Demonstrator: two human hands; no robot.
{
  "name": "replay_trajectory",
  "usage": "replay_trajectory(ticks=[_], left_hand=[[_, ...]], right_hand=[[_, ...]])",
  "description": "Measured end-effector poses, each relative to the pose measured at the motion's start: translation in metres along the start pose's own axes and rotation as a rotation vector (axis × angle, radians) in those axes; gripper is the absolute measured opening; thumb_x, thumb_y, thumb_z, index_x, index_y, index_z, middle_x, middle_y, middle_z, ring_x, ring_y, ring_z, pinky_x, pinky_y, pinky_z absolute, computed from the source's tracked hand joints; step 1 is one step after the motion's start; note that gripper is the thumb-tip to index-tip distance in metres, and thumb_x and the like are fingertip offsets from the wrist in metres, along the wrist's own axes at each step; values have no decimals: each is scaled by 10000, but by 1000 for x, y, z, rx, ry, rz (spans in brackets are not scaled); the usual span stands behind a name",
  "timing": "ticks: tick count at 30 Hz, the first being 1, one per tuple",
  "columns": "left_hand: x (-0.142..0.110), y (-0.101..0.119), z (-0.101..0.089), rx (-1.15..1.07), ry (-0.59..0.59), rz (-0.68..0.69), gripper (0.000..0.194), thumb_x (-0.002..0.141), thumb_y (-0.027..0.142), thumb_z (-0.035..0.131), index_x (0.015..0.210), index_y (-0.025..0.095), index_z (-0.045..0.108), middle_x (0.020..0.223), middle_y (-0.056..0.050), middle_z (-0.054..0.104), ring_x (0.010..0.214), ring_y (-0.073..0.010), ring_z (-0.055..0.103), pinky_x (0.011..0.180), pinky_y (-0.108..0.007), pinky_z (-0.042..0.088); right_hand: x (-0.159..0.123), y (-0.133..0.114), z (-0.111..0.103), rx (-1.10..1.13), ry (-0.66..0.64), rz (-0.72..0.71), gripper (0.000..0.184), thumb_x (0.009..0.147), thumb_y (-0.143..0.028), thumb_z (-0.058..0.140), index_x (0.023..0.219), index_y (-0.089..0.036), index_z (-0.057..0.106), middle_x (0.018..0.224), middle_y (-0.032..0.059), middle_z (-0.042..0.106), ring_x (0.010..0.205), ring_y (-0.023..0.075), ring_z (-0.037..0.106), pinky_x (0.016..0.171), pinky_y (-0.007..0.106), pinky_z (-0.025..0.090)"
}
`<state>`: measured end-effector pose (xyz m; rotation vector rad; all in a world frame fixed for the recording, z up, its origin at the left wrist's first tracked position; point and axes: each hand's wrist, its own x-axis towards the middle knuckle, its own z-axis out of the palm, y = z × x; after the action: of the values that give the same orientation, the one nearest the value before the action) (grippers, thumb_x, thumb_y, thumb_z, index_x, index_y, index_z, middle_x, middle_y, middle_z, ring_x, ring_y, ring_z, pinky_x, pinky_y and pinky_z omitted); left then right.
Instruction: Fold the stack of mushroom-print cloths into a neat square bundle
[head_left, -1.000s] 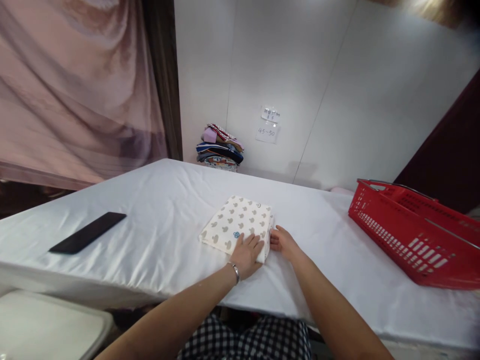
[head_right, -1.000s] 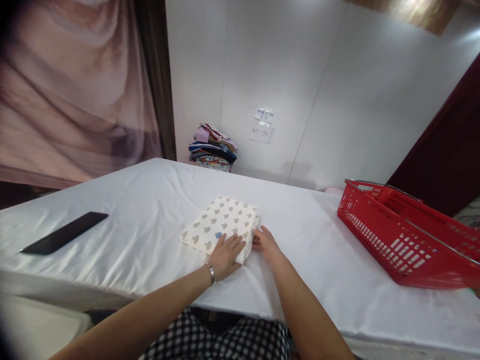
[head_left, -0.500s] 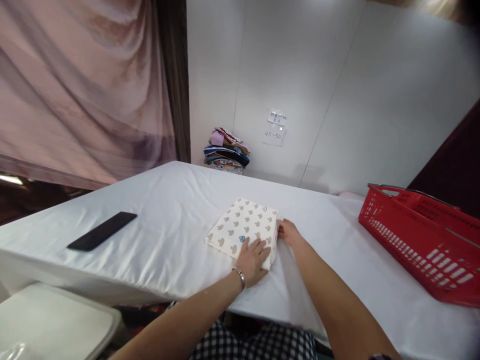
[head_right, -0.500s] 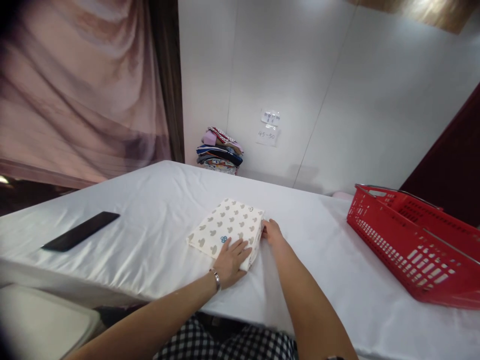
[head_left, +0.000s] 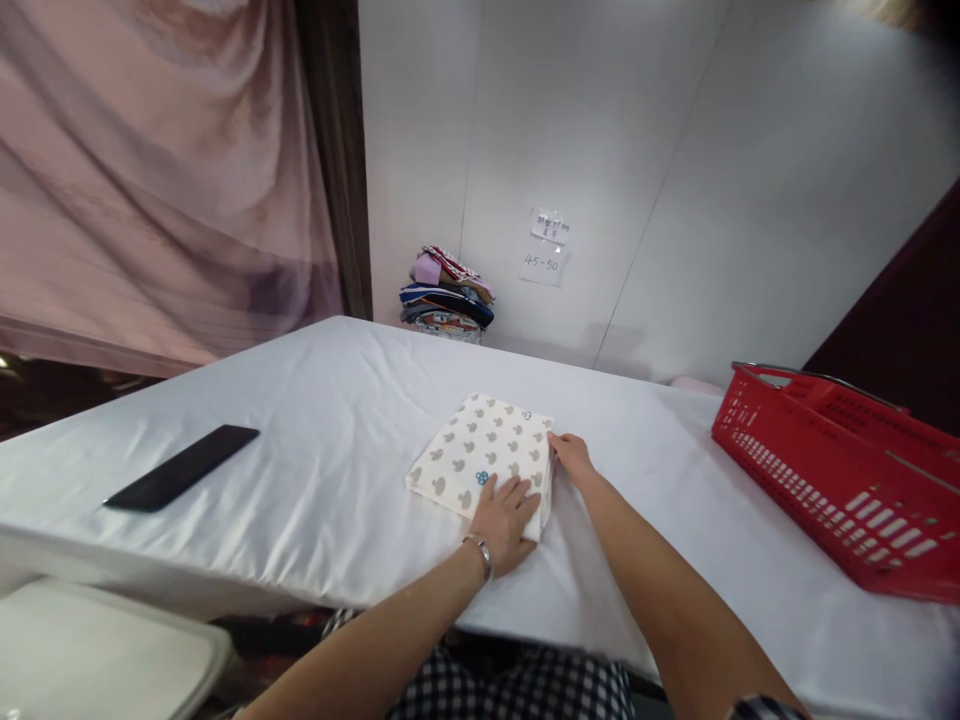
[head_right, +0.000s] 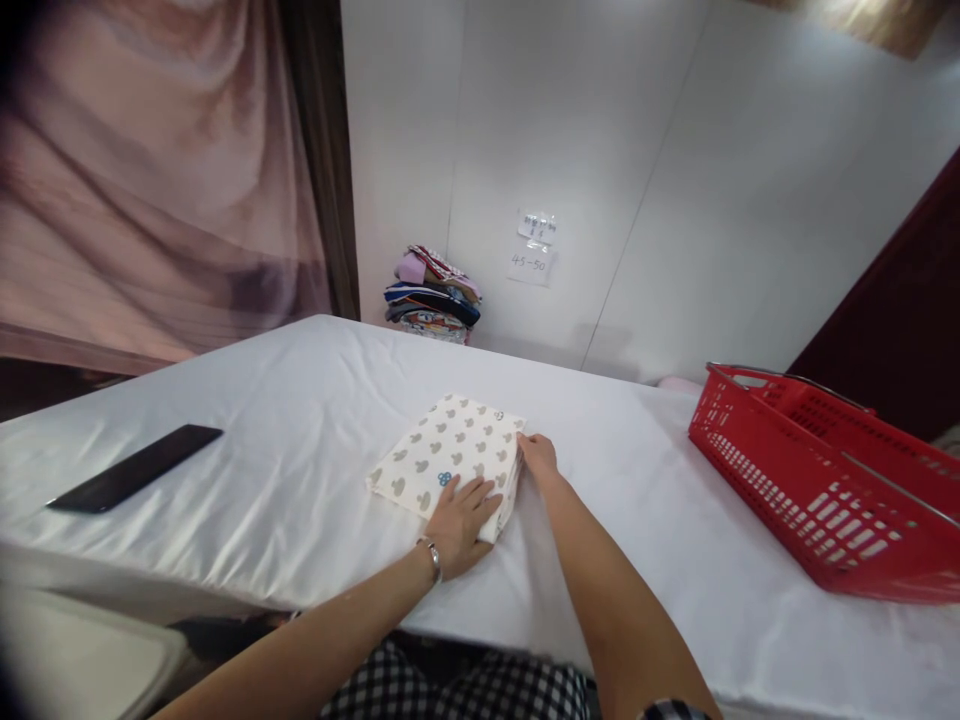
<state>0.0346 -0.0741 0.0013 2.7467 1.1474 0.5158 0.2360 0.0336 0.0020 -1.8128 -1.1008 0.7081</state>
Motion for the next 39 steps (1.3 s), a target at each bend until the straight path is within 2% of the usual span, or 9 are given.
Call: replay_trajectory(ticks=[8, 15, 21, 25, 28, 31, 32, 36, 39], left_hand=[[0, 0, 0, -21, -5, 1, 631, 735, 426, 579, 1312, 234, 407, 1402, -93, 379, 1303, -278, 276, 1069, -541, 94], [0, -1, 2, -33, -5, 3, 639, 722, 422, 591, 1305, 234, 412, 1402, -95, 376, 1302, -283, 275, 1073, -540, 87], [-1, 1, -1, -44, -9, 13, 637, 724, 428, 585, 1302, 224, 413, 1393, -109, 383, 1298, -281, 277, 1070, -543, 84], [-2, 3, -4, -36, -19, 27, 638, 725, 432, 580, 1304, 226, 408, 1399, -103, 374, 1302, -285, 264, 1071, -542, 84], [-3, 3, -4, -36, -5, 39, 640, 727, 431, 575, 1308, 228, 400, 1398, -96, 374, 1298, -287, 264, 1072, -543, 83], [-4, 4, -4, -40, 9, 34, 642, 722, 432, 580, 1304, 226, 405, 1391, -98, 381, 1295, -283, 270, 1073, -538, 87], [-4, 3, -4, -40, 8, 31, 642, 723, 435, 579, 1304, 224, 406, 1392, -102, 379, 1296, -281, 270, 1073, -536, 88], [-5, 3, -5, -52, -7, 48, 630, 747, 432, 555, 1315, 216, 389, 1399, -109, 372, 1301, -273, 268, 1075, -529, 95], [-7, 6, -6, -75, 18, 62, 624, 757, 428, 549, 1316, 201, 388, 1395, -111, 380, 1301, -271, 274, 1080, -522, 91]], right_hand=[[5, -1, 1, -126, 8, -70, 162, 618, -315, 576, 558, -166, 594, 577, 15, 610, 579, 135, 538, 525, 217, 356], [-3, 4, 1, -212, 57, -90, 240, 680, -362, 498, 642, -165, 629, 637, 32, 652, 646, 159, 581, 551, 219, 392], [-11, 2, -5, -353, 29, -118, 247, 721, -329, 477, 692, -146, 641, 692, 75, 665, 680, 191, 606, 593, 251, 425], [-22, -21, 0, -423, 29, -256, 306, 748, -284, 472, 971, -150, 631, 1027, 112, 640, 1006, 225, 561, 834, 296, 417], [-34, -41, 14, -437, -1, -483, 467, 811, -346, 425, 1241, -173, 478, 1357, 89, 428, 1263, 209, 355, 1011, 329, 304], [-43, -47, 28, -577, -98, -697, 561, 857, -430, 357, 1354, -171, 339, 1458, 80, 271, 1355, 216, 167, 1072, 400, 192], [-45, -45, 31, -658, -136, -682, 576, 862, -447, 343, 1364, -165, 323, 1462, 88, 259, 1360, 230, 144, 1073, 428, 170], [-43, -29, 34, -894, -224, -406, 600, 875, -491, 280, 1372, -157, 314, 1479, 78, 219, 1363, 248, 120, 1067, 482, 128], [-40, -24, 33, -924, -237, -372, 615, 883, -501, 239, 1396, -163, 265, 1495, 56, 170, 1372, 221, 75, 1076, 474, 100]])
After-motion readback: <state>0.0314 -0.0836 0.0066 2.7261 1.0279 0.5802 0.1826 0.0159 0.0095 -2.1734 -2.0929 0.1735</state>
